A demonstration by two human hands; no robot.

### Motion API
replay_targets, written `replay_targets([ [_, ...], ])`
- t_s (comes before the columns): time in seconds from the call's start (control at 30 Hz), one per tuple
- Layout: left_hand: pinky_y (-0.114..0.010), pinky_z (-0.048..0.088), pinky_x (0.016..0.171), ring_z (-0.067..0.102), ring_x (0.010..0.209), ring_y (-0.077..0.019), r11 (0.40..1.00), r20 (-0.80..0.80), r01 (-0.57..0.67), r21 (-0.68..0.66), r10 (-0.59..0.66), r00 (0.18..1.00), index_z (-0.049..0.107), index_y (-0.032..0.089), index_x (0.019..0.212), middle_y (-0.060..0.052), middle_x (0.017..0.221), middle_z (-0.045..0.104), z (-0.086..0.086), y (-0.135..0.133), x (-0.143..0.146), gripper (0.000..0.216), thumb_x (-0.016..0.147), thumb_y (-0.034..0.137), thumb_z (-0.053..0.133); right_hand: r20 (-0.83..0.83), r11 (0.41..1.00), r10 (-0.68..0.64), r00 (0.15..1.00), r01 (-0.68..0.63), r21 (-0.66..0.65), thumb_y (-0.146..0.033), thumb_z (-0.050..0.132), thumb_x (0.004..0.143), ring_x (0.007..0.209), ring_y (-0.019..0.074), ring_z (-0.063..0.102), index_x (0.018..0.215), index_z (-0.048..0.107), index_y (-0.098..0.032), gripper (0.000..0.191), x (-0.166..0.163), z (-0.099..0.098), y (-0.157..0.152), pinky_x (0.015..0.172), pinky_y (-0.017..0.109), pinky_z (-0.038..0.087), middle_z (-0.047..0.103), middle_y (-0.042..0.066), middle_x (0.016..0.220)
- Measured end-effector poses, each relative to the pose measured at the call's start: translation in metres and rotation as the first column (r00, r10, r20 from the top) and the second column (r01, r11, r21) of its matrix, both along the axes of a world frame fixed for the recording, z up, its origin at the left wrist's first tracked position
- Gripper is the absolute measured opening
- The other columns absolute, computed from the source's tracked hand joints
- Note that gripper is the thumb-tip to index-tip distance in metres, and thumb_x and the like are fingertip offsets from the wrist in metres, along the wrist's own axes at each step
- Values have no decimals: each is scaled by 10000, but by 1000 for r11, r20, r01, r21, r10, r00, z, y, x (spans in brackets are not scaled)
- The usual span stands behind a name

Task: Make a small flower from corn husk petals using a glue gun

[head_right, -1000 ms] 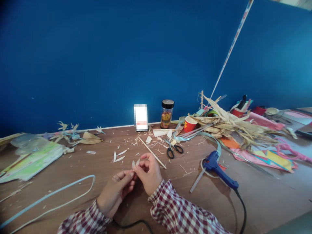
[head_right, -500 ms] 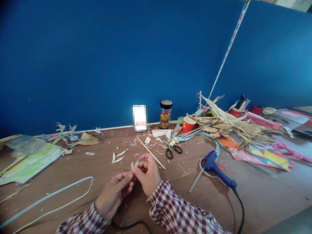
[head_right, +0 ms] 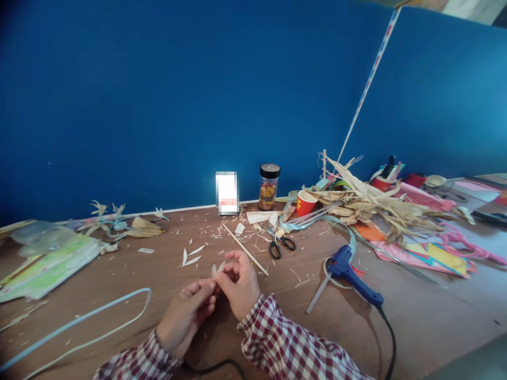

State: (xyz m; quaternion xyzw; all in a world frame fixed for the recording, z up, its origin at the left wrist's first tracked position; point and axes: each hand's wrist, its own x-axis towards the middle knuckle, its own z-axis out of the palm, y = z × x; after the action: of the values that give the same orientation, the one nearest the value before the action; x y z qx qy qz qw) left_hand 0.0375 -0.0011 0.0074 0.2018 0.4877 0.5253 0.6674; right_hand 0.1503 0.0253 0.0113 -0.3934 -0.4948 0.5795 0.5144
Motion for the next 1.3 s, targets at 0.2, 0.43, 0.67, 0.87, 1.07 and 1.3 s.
replay_targets([
  [0.2, -108, 397, 384, 457, 402, -19, 1000, -15, 14, 11, -13, 1000, 641, 123, 666, 12, 576, 601, 1, -1, -3, 187, 577, 264, 724, 63, 999, -28, 998, 30, -36, -307, 544, 756, 530, 84, 519, 968, 479, -180, 256, 3, -1, 4, 463, 186, 411, 582, -9, 708],
  [0.43, -111, 322, 348, 399, 369, -12, 998, -45, 35, 53, -33, 998, 627, 114, 639, 27, 533, 558, -2, -1, -5, 209, 589, 300, 707, 164, 994, 104, 981, -108, 19, -371, 531, 762, 518, 88, 508, 733, 553, -155, 219, 2, -3, 3, 502, 197, 402, 560, -25, 582],
  [0.67, -128, 193, 299, 279, 279, -16, 992, -178, 71, 101, -52, 983, 602, 134, 677, 89, 355, 409, -6, -3, -5, 276, 611, 393, 673, 306, 992, 40, 951, -75, 104, -320, 521, 773, 507, 77, 440, 656, 528, -154, 203, 1, 3, -1, 495, 186, 350, 506, -42, 555],
  [0.87, -144, 215, 319, 286, 308, -20, 979, -316, 118, 166, -61, 947, 613, 151, 770, 70, 458, 473, -6, -5, -12, 281, 631, 392, 658, 432, 967, -90, 898, -24, 253, -267, 521, 763, 539, 94, 439, 693, 571, -169, 130, 1, 15, -7, 508, 199, 343, 516, -25, 602],
  [1.07, -145, 204, 324, 275, 315, -20, 974, -360, 117, 193, -41, 932, 613, 150, 762, 64, 462, 483, -6, -2, -15, 301, 619, 412, 660, 417, 971, -75, 906, -28, 238, -259, 516, 767, 551, 97, 466, 718, 587, -174, 121, 1, 16, -5, 509, 194, 350, 544, -17, 625],
  [1.3, -128, 195, 313, 286, 286, -20, 987, -332, 71, 145, -19, 943, 601, 161, 732, 90, 368, 418, -2, 0, -13, 362, 526, 436, 715, 372, 991, -68, 926, 19, 133, -249, 503, 775, 511, 79, 424, 774, 600, -170, 125, 8, 35, -5, 477, 179, 322, 508, -33, 582],
])
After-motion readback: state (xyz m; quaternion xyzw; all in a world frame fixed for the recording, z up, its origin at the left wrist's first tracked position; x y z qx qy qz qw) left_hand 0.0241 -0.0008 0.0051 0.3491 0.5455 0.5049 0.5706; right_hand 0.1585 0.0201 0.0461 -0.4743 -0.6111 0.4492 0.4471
